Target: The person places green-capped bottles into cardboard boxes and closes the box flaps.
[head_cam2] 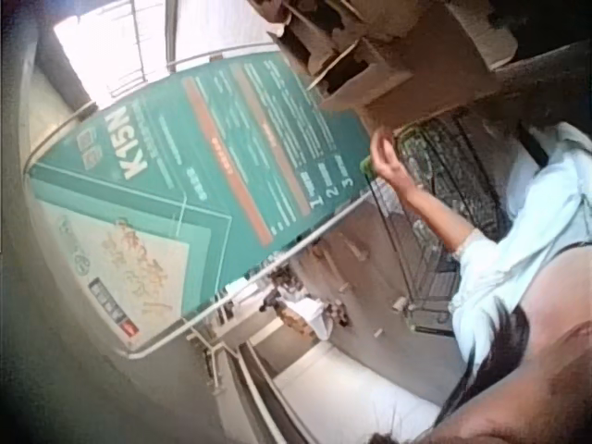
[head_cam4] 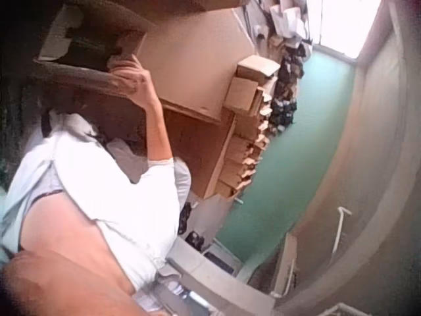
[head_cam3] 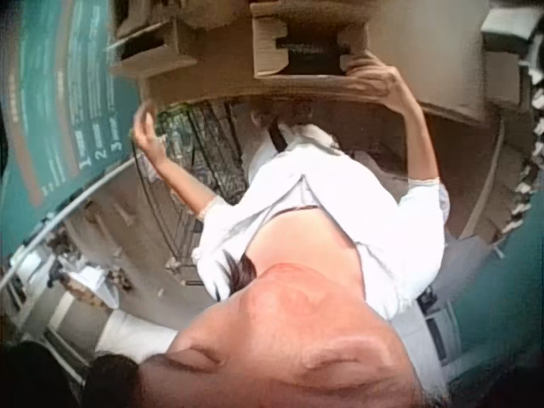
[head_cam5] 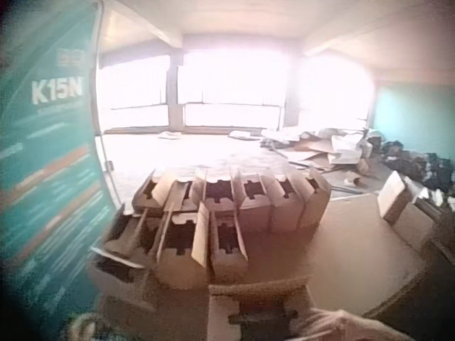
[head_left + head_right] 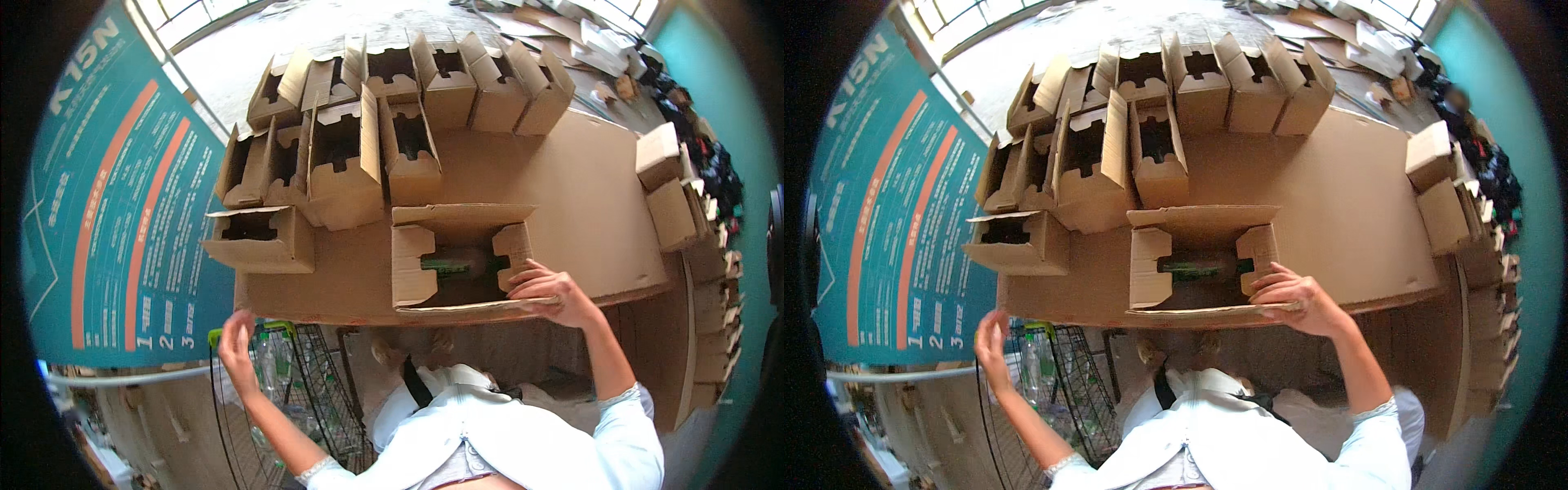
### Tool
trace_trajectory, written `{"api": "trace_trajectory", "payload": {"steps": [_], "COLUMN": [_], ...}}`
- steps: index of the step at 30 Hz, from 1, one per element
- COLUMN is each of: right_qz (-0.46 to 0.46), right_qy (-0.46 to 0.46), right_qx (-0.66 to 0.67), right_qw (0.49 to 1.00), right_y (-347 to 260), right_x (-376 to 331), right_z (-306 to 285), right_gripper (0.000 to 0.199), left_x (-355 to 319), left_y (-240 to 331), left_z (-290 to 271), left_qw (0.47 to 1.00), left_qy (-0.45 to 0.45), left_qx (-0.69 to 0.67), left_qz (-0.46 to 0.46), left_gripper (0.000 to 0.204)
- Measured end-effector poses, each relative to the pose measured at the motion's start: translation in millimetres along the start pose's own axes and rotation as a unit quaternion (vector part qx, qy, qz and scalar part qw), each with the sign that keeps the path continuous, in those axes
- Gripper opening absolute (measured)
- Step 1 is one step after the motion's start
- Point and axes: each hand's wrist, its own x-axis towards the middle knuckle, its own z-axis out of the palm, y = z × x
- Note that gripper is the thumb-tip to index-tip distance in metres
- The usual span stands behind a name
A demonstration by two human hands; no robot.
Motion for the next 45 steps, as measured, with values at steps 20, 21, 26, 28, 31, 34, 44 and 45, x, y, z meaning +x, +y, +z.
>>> {"api": "trace_trajectory", "payload": {"steps": [20,21,26,28,31,34,44,45], "right_qz": [0.173,0.169,0.176,0.18,0.183,0.18,0.095,0.085], "right_qy": [-0.027,-0.021,-0.006,-0.005,0.005,0.016,0.007,0.006], "right_qx": [-0.343,-0.352,-0.351,-0.355,-0.355,-0.355,-0.342,-0.334], "right_qw": [0.923,0.92,0.92,0.917,0.917,0.917,0.935,0.939], "right_y": [-87.3,-90.4,-91.1,-88.7,-90.1,-87.8,-68.2,-65.4], "right_x": [11.5,14.1,18.9,17.2,15.4,8.9,4.7,5.2], "right_z": [28.6,30.7,39.6,43.3,44.3,44.1,35.1,33.6], "right_gripper": [0.044,0.045,0.05,0.05,0.05,0.049,0.043,0.042], "left_x": [-12.2,-15.7,-48.5,-54.6,-70.9,-97.3,-132.3,-123.8], "left_y": [-429.1,-453.9,-438.6,-431.1,-401.8,-362.2,-180.6,-153.9], "left_z": [-120.6,-135.0,-119.1,-115.4,-106.3,-100.9,-102.6,-97.1], "left_qw": [0.742,0.746,0.795,0.844,0.905,0.904,0.863,0.852], "left_qy": [-0.118,-0.125,0.039,0.021,0.015,0.052,0.126,0.094], "left_qx": [0.519,0.507,0.488,0.403,0.187,0.009,-0.43,-0.485], "left_qz": [-0.408,-0.413,-0.359,-0.354,-0.382,-0.424,-0.231,-0.174], "left_gripper": [0.083,0.084,0.084,0.079,0.074,0.072,0.074,0.075]}}
